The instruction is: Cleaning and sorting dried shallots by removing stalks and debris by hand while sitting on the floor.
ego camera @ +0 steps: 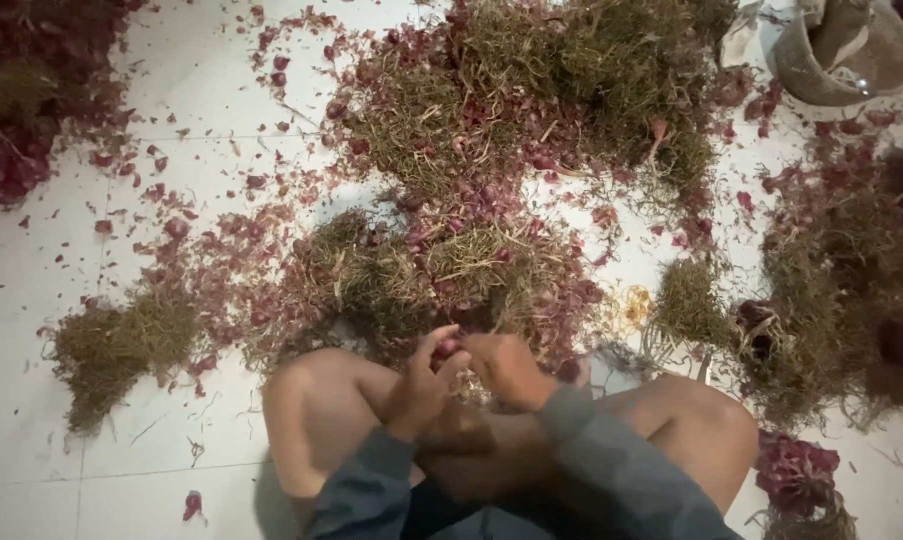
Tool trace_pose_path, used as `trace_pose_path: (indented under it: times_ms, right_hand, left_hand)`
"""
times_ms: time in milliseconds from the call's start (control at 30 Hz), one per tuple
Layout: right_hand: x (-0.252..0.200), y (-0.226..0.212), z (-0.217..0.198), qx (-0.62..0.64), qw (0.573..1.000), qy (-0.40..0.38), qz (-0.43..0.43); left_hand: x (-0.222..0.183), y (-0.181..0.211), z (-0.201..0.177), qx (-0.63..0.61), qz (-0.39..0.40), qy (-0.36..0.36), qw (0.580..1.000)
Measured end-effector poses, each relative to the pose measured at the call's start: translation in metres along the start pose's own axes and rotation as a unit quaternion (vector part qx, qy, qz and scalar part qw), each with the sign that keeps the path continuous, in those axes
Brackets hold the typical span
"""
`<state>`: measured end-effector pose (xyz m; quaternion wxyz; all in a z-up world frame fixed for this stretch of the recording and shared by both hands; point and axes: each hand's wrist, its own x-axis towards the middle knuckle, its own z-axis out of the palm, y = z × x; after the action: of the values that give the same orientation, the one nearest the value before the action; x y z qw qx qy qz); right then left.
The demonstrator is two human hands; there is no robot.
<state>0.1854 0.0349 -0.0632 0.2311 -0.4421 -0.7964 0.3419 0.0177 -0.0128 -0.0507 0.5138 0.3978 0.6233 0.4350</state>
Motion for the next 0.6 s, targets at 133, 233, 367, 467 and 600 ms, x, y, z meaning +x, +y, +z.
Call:
trace_pose_path:
  times_ms: [133, 233, 367, 467, 600]
  right_hand:
    - [-0.008, 0.014, 0.012, -0.057, 0.997, -0.008, -0.048]
    - [-0.003, 0.015, -0.010, -0.128, 0.990, -0.015, -0.051]
    - [-0.011, 0.090, -0.018, -0.200, 0.978, -0.026, 0.062]
    - [-0.010, 0.072, -0.048, -0.285, 0.951, -0.019, 0.117]
    - [0.000, 0.078, -0.092, -0.305, 0.911, -0.075, 0.268]
  left_hand:
    - [-0.006, 0.001, -0.003, 0.042, -0.017, 0.029, 0.999]
    - [-0.015, 0.028, -0.012, 0.068, -0.028, 0.181, 0.981]
    - [-0.012, 0.049, -0.026, -0.019, 0.061, 0.373, 0.926]
    - [0.002, 0.024, -0.057, -0.054, 0.152, 0.382, 0.910]
    - [-0.014, 0.054, -0.114, 0.374, 0.256, 0.245, 0.857]
